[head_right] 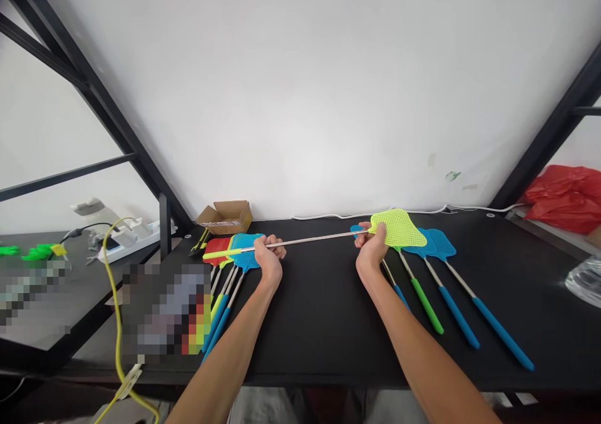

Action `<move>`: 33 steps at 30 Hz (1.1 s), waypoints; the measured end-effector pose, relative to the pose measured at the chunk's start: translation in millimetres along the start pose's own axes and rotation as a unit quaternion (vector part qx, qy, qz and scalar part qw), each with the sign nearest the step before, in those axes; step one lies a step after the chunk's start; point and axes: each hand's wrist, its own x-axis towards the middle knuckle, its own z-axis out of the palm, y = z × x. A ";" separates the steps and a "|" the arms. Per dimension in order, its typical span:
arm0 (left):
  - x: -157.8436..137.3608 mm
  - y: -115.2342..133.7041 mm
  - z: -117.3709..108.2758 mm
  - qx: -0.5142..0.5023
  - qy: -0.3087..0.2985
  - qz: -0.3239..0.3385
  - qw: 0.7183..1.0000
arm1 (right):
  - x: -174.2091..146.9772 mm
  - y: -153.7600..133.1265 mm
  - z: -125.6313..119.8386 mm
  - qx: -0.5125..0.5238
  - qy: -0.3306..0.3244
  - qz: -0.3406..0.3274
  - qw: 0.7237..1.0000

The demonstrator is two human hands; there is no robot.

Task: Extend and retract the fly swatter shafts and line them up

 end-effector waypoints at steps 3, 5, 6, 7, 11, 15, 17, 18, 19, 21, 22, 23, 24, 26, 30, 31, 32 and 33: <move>-0.5 0.1 0.1 0.001 0.000 -0.005 1.000 | -0.7 0.1 0.7 -0.001 -0.004 -0.003 1.000; -2.0 0.0 1.2 0.003 0.000 -0.004 1.000 | -2.2 0.9 1.3 -0.003 -0.005 -0.004 1.000; -3.1 -0.1 2.0 0.006 -0.002 -0.004 1.000 | -3.3 1.6 1.6 -0.004 -0.007 -0.003 1.000; -4.4 -0.2 3.0 0.010 -0.006 -0.004 1.000 | -4.7 2.3 1.8 -0.007 -0.011 -0.001 1.000; -9.7 -0.8 7.0 0.029 -0.037 0.002 0.999 | -10.9 4.1 2.5 -0.017 -0.034 0.011 0.999; -15.0 -3.2 10.6 0.056 -0.058 -0.001 0.997 | -19.8 4.9 5.2 -0.028 -0.046 0.010 0.998; -19.5 -5.8 12.8 0.075 -0.076 -0.005 0.994 | -27.5 7.0 8.1 -0.035 -0.063 0.016 0.997; -22.2 -7.3 13.9 0.087 -0.091 -0.008 0.992 | -32.0 8.6 9.8 -0.038 -0.077 0.022 0.996; -24.8 -8.8 14.8 0.099 -0.108 -0.011 0.989 | -36.6 10.4 11.4 -0.038 -0.091 0.030 0.995; -29.3 -11.0 16.2 0.119 -0.136 -0.010 0.984 | -44.3 13.5 13.9 -0.036 -0.114 0.043 0.992; -30.7 -11.6 16.5 0.126 -0.146 -0.008 0.981 | -46.8 14.4 14.7 -0.036 -0.121 0.046 0.991; -31.5 -11.8 16.5 0.132 -0.153 -0.005 0.979 | -48.3 14.8 15.3 -0.036 -0.125 0.047 0.990; -31.5 -11.9 16.4 0.139 -0.159 -0.004 0.977 | -48.7 14.7 15.6 -0.037 -0.125 0.046 0.990; -29.9 -11.9 15.8 0.152 -0.175 -0.008 0.973 | -47.5 13.4 16.0 -0.038 -0.119 0.045 0.991; -24.1 -13.4 14.3 0.146 -0.177 -0.032 0.973 | -44.0 9.2 17.9 -0.029 -0.105 0.067 0.992; -22.7 -13.9 14.0 0.140 -0.174 -0.040 0.974 | -43.3 7.8 18.5 -0.028 -0.100 0.074 0.992; -21.5 -14.5 13.7 0.136 -0.171 -0.047 0.975 | -42.5 6.3 18.9 -0.026 -0.091 0.079 0.992; -20.3 -15.0 13.3 0.133 -0.168 -0.051 0.976 | -41.3 4.5 19.1 -0.023 -0.082 0.082 0.993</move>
